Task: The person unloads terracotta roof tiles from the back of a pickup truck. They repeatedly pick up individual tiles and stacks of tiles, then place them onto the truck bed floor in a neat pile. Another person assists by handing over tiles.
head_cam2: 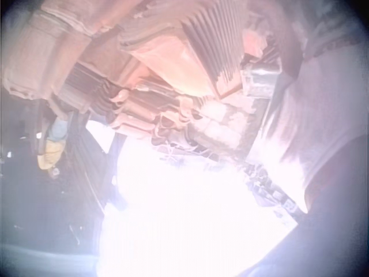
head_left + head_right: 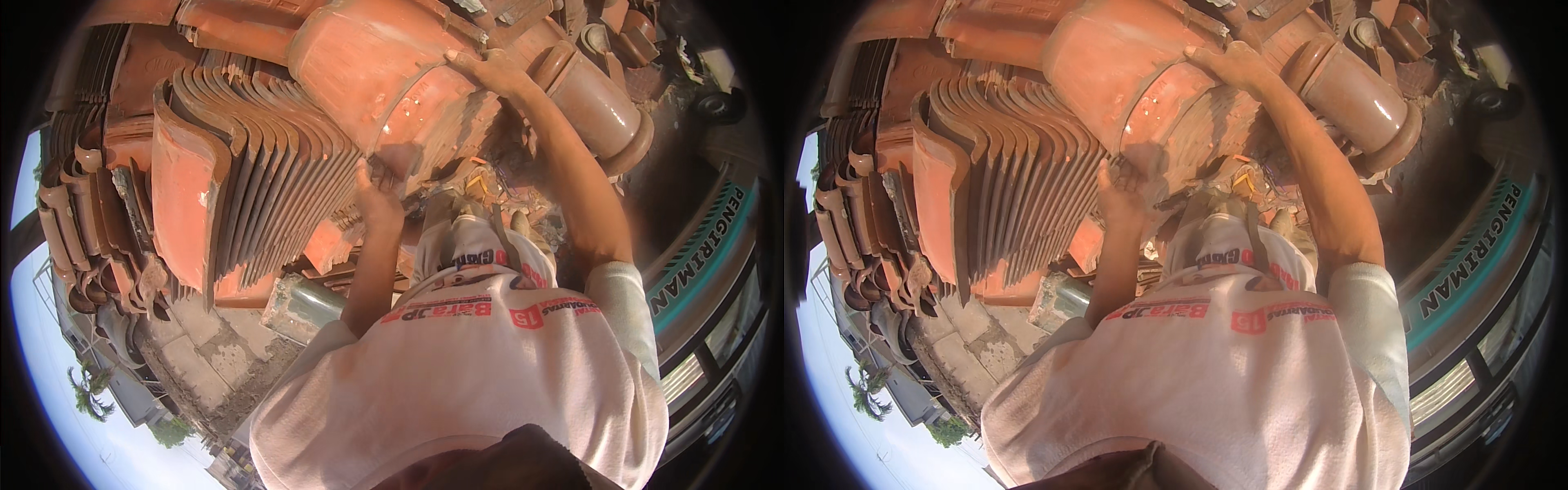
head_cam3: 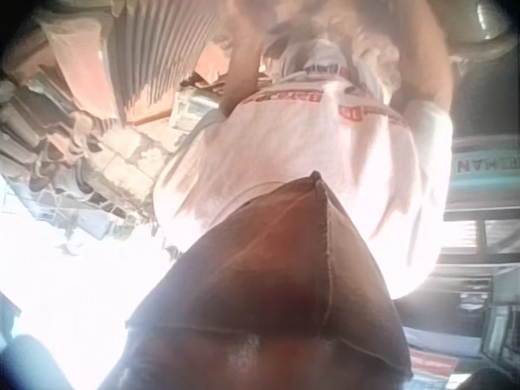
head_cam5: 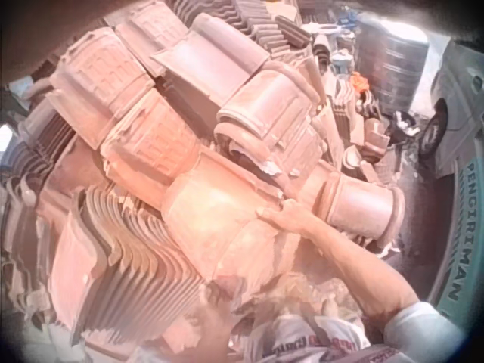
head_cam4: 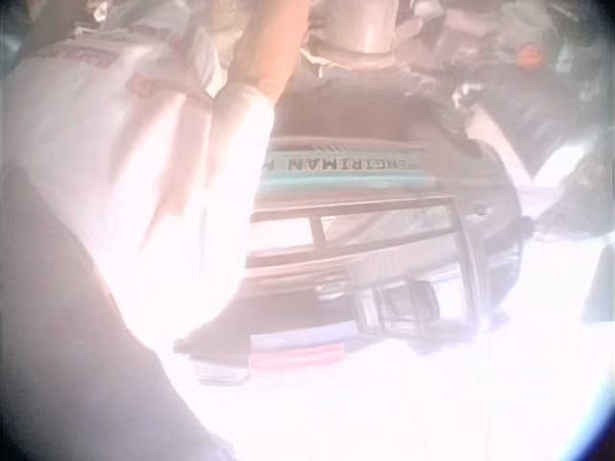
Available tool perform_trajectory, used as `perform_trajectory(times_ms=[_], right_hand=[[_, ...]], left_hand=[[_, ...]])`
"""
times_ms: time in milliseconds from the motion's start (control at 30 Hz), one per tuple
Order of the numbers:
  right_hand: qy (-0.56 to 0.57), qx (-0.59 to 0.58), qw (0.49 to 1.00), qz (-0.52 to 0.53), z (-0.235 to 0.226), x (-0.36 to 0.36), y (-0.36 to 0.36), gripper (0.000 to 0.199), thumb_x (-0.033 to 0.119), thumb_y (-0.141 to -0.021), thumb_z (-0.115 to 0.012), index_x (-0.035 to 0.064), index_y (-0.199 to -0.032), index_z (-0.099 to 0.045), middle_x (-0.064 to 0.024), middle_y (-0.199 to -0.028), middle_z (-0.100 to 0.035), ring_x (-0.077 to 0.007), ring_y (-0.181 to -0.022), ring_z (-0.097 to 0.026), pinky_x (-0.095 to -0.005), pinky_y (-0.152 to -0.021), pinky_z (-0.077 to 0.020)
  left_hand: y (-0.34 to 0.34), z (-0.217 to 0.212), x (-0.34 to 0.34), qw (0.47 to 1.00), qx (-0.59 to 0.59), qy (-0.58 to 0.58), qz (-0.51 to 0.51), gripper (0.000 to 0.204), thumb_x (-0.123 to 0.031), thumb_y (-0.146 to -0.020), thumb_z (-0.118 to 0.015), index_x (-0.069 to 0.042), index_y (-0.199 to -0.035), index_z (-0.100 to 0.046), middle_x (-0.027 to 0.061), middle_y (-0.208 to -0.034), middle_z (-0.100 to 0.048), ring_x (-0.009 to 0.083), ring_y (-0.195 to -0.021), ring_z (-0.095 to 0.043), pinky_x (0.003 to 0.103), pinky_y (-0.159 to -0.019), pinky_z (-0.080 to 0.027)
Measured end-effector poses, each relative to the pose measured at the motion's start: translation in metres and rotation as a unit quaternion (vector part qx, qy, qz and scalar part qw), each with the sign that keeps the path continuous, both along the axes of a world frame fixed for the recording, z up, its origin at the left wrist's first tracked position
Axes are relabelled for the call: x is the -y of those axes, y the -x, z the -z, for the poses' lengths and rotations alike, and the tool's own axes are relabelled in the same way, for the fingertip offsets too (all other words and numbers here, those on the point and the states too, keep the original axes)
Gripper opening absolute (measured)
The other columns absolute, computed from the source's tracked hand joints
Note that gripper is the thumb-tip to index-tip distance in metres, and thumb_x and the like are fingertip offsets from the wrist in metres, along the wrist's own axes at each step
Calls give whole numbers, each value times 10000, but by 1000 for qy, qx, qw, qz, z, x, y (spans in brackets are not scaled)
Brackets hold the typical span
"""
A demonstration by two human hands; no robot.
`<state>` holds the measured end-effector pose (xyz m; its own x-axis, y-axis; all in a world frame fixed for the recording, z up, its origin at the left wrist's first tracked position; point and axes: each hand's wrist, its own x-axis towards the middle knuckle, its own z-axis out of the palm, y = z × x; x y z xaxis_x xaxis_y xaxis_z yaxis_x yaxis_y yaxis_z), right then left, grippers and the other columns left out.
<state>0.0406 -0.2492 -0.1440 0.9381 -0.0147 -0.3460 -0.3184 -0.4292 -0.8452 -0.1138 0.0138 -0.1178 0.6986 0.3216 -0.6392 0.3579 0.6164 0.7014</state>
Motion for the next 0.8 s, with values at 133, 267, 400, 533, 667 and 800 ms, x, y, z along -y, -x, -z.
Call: perform_trajectory(times_ms=[133, 267, 400, 533, 667, 800], right_hand=[[47, -5, 999, 20, 3, -1, -9, 999, 775, -727, -617, -168, -1054, -657, -351, -1090, -643, -416, -1079, -642, -457, -938, -490], [62, 81, 994, 42, 16, 5, -6, 927, 765, -752, -611, -148, -893, -688, -350, -983, -662, -414, -977, -667, -483, -862, -508], [79, 85, 993, 22, -21, 1, -6, 772, 662, -787, -663, -106, -715, -678, -299, -796, -672, -379, -812, -685, -485, -777, -516], [2, 31, 999, 12, -27, 9, 3, 702, 629, -807, -647, -59, -673, -675, -251, -716, -668, -348, -775, -690, -458, -729, -515], [-25, 0, 1000, 5, -17, 15, 5, 695, 615, -806, -657, -58, -633, -643, -197, -675, -639, -293, -729, -662, -428, -699, -496], [-88, -10, 996, -21, -9, 23, -7, 667, 582, -810, -660, -54, -612, -611, -134, -641, -576, -226, -669, -585, -406, -654, -466]], left_hand=[[-18, -5, 3, 997, -10, 32, 66, 646, -504, -973, -527, 44, -1311, -469, 185, -1239, -547, 272, -1142, -553, 406, -1009, -443], [-43, -3, 5, 988, -16, 58, 143, 676, -551, -964, -516, 31, -1305, -483, 182, -1152, -582, 280, -1016, -598, 420, -914, -501], [-44, -52, 16, 991, 11, 24, 135, 586, -546, -986, -458, -38, -1270, -523, 137, -1164, -570, 242, -973, -571, 362, -859, -486], [-40, -40, -5, 992, -75, 46, 94, 683, -644, -936, -481, -79, -1315, -533, 139, -1270, -550, 268, -1149, -542, 398, -899, -467], [-41, -19, 6, 995, -63, 35, 75, 812, -753, -885, -445, -105, -1370, -498, 116, -1348, -516, 290, -1221, -506, 488, -960, -429], [-50, -21, 17, 991, -63, -6, 116, 879, -801, -866, -399, -122, -1423, -440, 99, -1393, -489, 305, -1223, -505, 534, -1001, -409]])
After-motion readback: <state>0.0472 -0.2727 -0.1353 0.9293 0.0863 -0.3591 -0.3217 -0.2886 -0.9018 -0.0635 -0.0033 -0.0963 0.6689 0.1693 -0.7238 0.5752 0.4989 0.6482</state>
